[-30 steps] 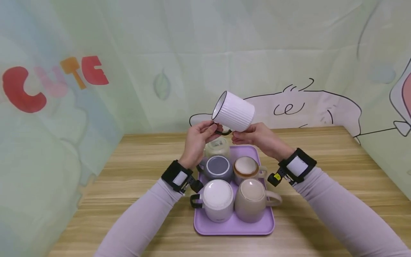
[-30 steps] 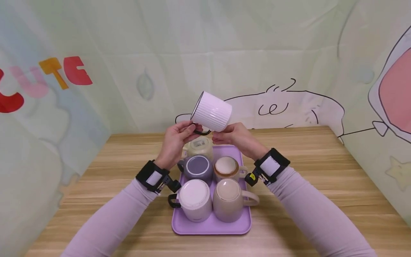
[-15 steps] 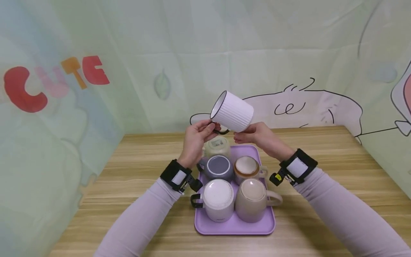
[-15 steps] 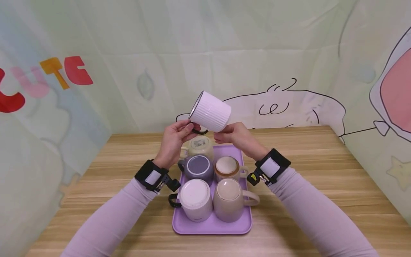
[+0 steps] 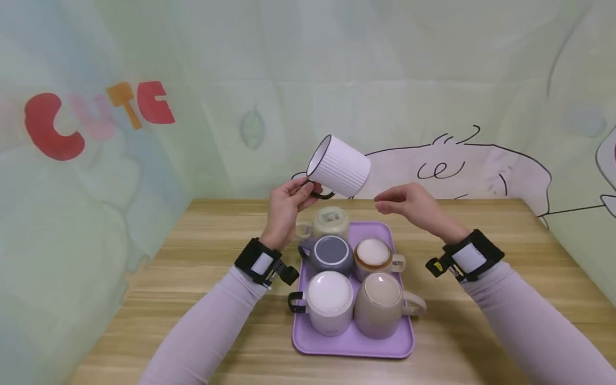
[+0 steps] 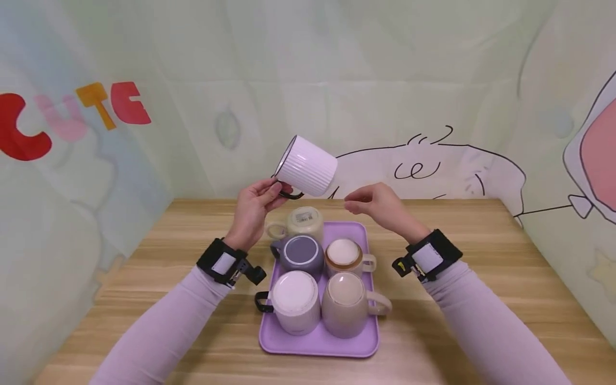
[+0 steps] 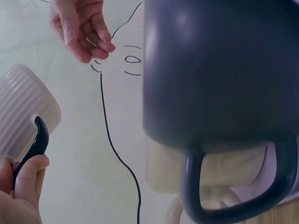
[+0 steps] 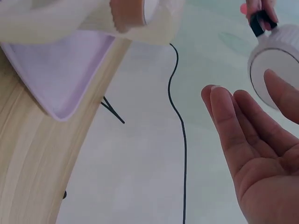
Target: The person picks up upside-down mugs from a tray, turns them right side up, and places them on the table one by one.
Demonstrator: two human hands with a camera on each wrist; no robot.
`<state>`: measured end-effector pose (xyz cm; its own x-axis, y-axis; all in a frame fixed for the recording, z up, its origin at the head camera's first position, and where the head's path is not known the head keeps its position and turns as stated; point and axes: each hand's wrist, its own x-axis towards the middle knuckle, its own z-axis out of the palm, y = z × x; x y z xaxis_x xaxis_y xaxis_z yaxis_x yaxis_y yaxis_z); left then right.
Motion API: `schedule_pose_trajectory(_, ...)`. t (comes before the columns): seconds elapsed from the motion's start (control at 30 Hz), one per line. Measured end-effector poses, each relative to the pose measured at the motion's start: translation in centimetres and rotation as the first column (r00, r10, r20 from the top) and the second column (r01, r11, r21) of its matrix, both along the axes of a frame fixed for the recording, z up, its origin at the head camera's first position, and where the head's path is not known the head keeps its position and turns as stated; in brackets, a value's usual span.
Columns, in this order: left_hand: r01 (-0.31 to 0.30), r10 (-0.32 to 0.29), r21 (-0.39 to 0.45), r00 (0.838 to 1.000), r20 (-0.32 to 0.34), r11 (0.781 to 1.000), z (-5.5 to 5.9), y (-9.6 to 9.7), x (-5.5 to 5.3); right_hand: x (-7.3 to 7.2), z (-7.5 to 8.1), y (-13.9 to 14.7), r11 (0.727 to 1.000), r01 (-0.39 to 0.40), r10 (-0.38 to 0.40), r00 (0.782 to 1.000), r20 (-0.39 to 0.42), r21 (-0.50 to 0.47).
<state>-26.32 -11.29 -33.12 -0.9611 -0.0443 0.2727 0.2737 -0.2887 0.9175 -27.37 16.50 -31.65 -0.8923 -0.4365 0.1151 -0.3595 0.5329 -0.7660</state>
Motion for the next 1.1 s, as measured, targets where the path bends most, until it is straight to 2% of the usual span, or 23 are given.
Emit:
schedule_pose_trajectory(0.1, -0.021, 0.021, 0.019, 1.000, -0.009, 1.000, -0.1, -0.6, -0.3, 0.1, 0.2, 0.8, 1.000, -0.008, 0.008, 1.000, -0.005, 0.000)
schedule_pose_trajectory(0.43, -0.070, 0.072, 0.042, 0.996, -0.049, 0.997, 0.2, -2.6, -0.8, 0.2, -0.6, 1.7, 1.000, -0.018, 0.018, 1.000, -0.011, -0.008)
schedule_pose_trajectory(0.7, -0.115, 0.120, 0.073, 0.990, -0.072, 0.991, -0.1, -3.7, -1.1, -0.2, -1.1, 2.5, 1.000, -0.022, 0.021, 0.998, -0.055, -0.019)
schedule_pose_trajectory(0.87, -0.135, 0.143, 0.097, 0.987, -0.077, 0.986, -0.1, -4.7, -1.2, 0.2, -1.4, 3.3, 0.999, -0.017, 0.015, 0.998, -0.058, -0.043)
schedule_pose_trajectory(1.1, -0.165, 0.173, 0.112, 0.983, -0.063, 0.980, 0.2, -5.2, -1.3, 0.6, -1.6, 4.1, 0.999, -0.038, 0.037, 0.996, -0.083, -0.018)
